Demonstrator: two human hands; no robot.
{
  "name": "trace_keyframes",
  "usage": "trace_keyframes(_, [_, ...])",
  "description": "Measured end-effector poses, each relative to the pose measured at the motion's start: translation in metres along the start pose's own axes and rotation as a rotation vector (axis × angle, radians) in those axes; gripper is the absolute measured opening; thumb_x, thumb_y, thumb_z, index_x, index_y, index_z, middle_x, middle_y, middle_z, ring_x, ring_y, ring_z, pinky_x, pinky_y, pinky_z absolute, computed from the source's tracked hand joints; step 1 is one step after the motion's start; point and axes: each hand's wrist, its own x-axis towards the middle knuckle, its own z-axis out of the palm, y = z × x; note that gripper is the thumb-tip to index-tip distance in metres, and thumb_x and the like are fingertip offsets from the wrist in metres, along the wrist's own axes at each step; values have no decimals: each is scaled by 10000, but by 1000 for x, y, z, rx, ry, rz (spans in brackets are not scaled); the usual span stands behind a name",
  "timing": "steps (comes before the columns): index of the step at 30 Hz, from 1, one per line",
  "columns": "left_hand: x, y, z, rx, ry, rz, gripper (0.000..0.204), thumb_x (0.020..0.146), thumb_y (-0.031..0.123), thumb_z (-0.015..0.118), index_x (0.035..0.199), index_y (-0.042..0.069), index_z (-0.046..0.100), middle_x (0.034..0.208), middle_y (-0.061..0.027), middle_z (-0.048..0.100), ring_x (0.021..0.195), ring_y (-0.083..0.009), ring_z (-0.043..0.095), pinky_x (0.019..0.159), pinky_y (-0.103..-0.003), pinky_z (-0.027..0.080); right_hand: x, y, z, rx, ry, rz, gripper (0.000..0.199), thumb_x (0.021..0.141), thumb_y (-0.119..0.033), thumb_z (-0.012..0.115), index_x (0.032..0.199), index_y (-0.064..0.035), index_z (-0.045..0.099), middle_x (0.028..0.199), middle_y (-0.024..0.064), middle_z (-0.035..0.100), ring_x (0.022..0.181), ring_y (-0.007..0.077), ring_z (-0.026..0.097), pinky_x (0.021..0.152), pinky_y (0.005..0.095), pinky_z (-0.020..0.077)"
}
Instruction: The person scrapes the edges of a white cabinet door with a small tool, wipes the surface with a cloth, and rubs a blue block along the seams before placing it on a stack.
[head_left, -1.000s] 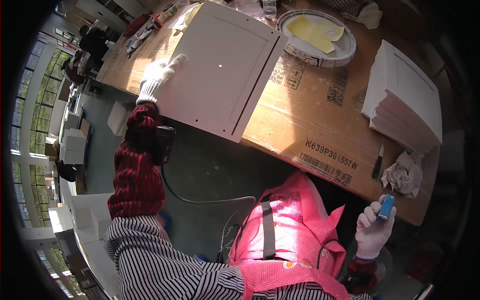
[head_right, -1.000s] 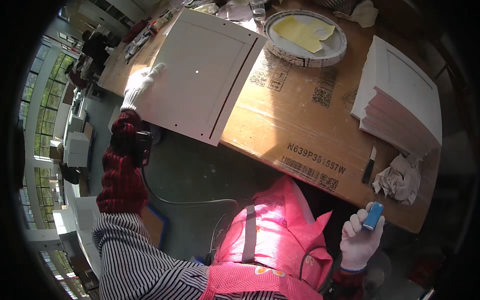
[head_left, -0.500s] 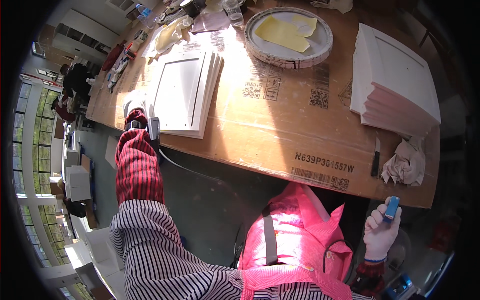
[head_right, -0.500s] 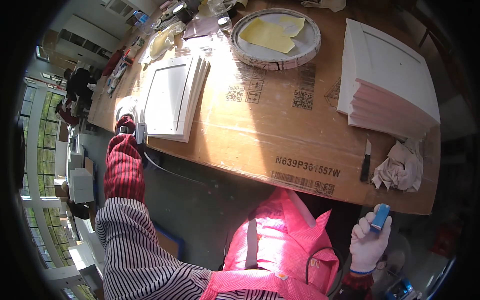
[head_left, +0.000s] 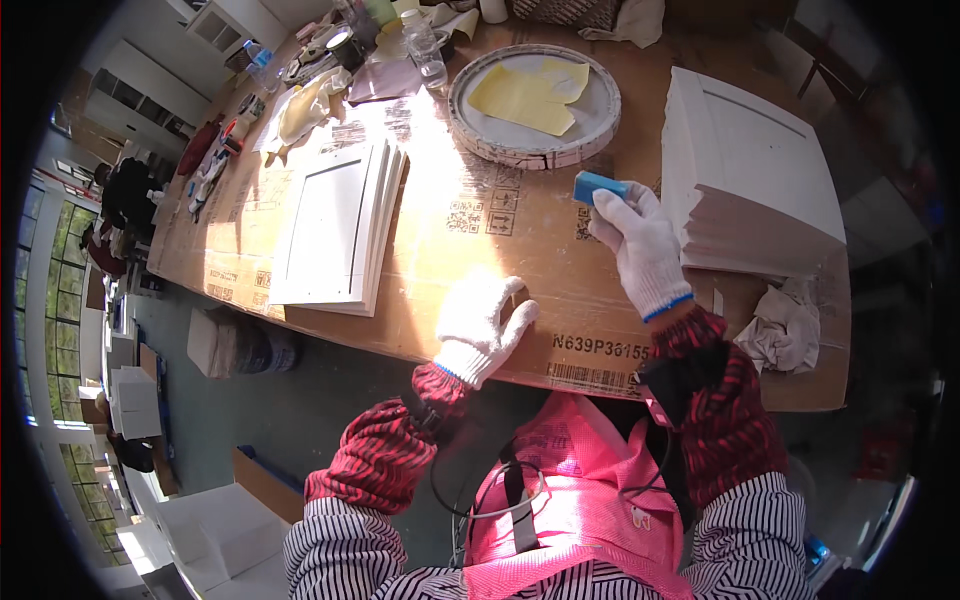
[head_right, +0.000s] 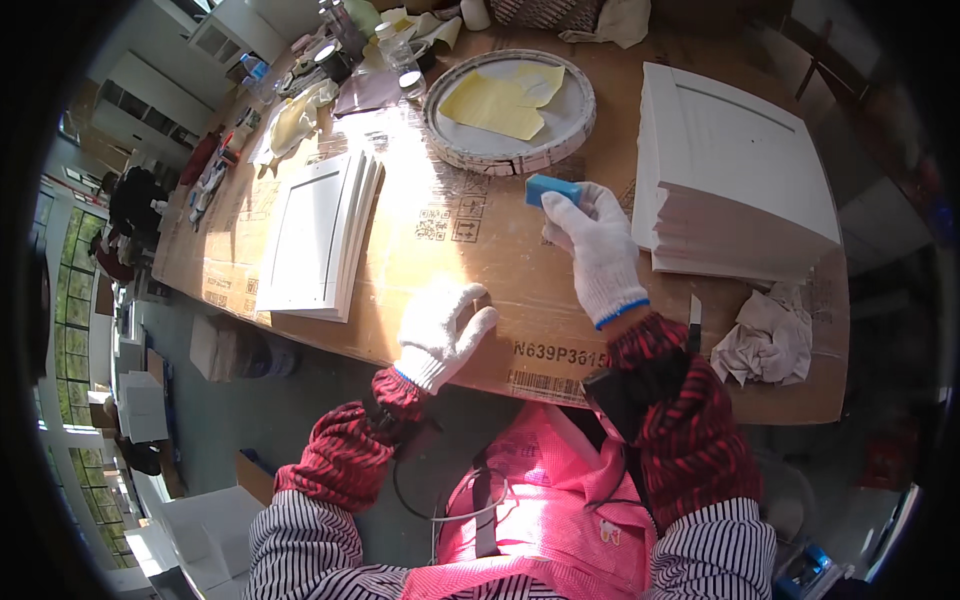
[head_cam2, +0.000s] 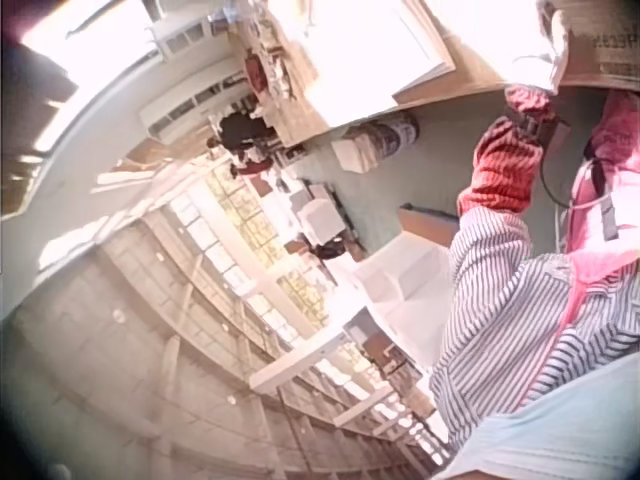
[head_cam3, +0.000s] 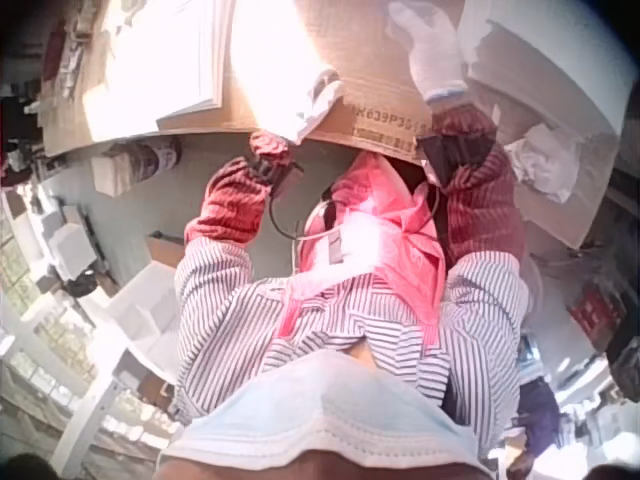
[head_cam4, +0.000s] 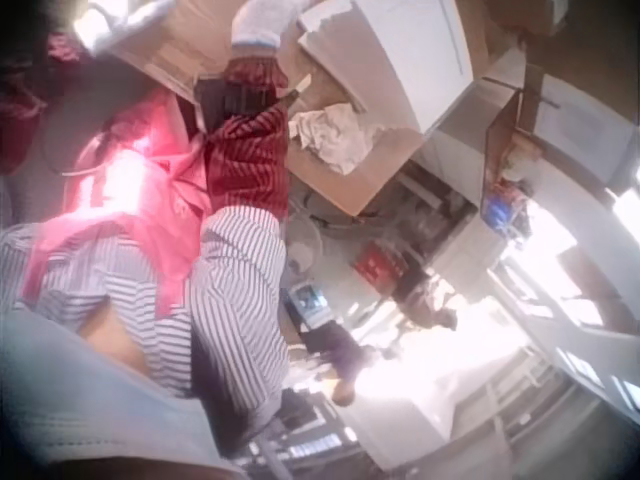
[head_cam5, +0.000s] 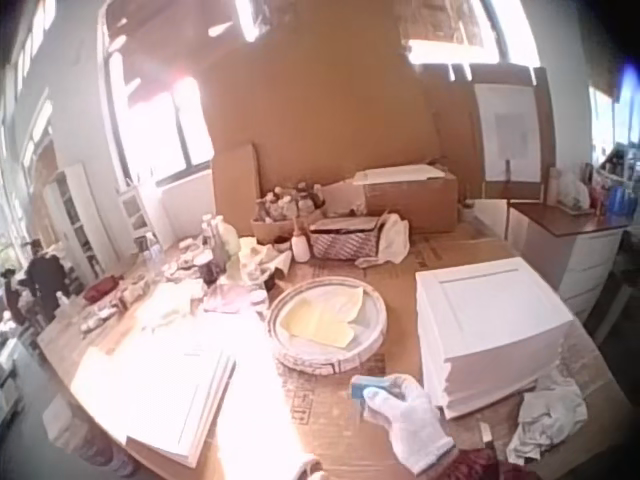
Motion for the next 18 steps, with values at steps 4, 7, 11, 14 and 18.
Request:
trace_keyframes(4, [-3,4,17,-13,120,-62,138,894,221,767,975,116,730,861,-87,679,833,-293,656,772,-418,522,101,6,28,-387,309,-243,396,857,-210,843,1135,-13,643,1006,97,709,785,181,684,724,359,562])
trace_keyframes(7, [1,9,18,-16,130,-136,101,885,198,771,942,127,726,810,-68,654,766,-271,647,714,-406,514,147,14,23,-804,485,-466,472,803,-276,868,1158,-52,653,1127,156,666,937,293,707,832,434,571])
trace_keyframes(11, [6,12,21,-16,112,-139,95,882,181,773,945,126,728,807,-65,655,738,-265,646,699,-397,518,156,18,10,-965,469,-301,580,757,-320,885,1242,-121,635,1231,187,579,1035,386,684,905,478,559])
trace_keyframes(14, [3,7,20,-27,117,-148,99,881,181,776,951,127,730,808,-66,656,743,-267,651,704,-394,523,123,18,20,-885,433,-272,651,754,-303,894,1303,-114,599,1221,196,573,1008,382,683,897,457,563])
trace_keyframes(18, [-1,7,17,-28,51,-245,127,918,261,745,959,141,735,870,-77,689,839,-285,678,766,-412,531,12,23,11,-638,58,-199,678,835,-306,872,1368,15,603,1209,154,645,953,207,682,901,368,567])
